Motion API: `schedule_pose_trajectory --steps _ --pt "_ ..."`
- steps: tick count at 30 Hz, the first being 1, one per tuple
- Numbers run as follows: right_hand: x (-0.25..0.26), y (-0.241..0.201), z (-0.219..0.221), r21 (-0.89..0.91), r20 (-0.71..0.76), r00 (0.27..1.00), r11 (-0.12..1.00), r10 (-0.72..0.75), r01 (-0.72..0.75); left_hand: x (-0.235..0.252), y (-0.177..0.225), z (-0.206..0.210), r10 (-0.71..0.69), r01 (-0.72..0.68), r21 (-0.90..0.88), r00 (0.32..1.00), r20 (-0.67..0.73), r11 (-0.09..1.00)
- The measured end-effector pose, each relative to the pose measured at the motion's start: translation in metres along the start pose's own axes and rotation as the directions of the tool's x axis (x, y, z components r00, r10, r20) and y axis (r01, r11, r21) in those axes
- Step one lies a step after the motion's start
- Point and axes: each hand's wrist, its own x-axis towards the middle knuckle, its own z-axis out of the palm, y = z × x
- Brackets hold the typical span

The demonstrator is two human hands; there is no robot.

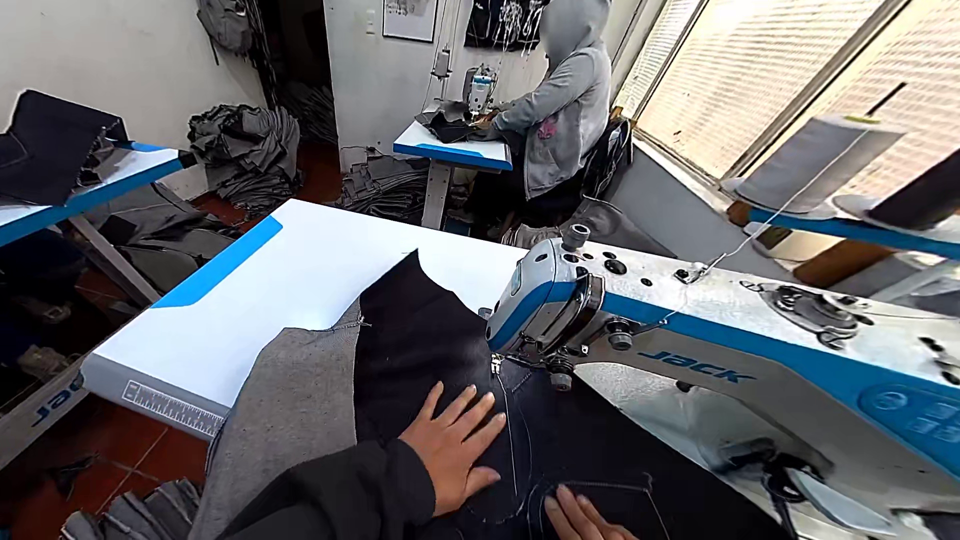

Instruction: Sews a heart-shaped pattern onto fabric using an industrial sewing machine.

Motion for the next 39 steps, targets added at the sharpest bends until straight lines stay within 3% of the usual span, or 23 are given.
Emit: schedule_pose_trajectory --steps 4,7,11,14,17,39 --pt "0.027 0.005 -0.015 0.115 -0.030 0.993 0.986 -0.117 0.120 -0.004 -0.001 0.003 0.062 -0.062 0.021 0.998 0.033 0.998" --pt "0.057 0.022 0.028 0.095 -0.126 0.968 0.968 -0.218 0.231 0.004 -0.014 0.001 0.078 -0.079 0.054 0.997 0.009 0.995" --pt "0.079 -0.002 0.047 0.150 -0.179 0.981 0.984 -0.070 0.097 0.022 -0.056 -0.011 0.216 -0.210 0.139 0.976 -0.026 0.968" --pt "0.088 -0.035 0.052 0.107 -0.189 0.981 0.994 0.036 -0.016 0.038 -0.095 -0.016 0.442 -0.416 0.198 0.890 -0.113 0.888" --pt "0.090 -0.052 0.056 0.038 -0.212 0.975 0.998 0.059 -0.052 0.045 -0.110 -0.025 0.539 -0.517 0.188 0.838 -0.086 0.835" --pt "0.100 -0.049 0.049 0.001 -0.174 0.984 0.999 0.039 -0.040 0.046 -0.122 -0.022 0.554 -0.532 0.180 0.826 -0.107 0.827"
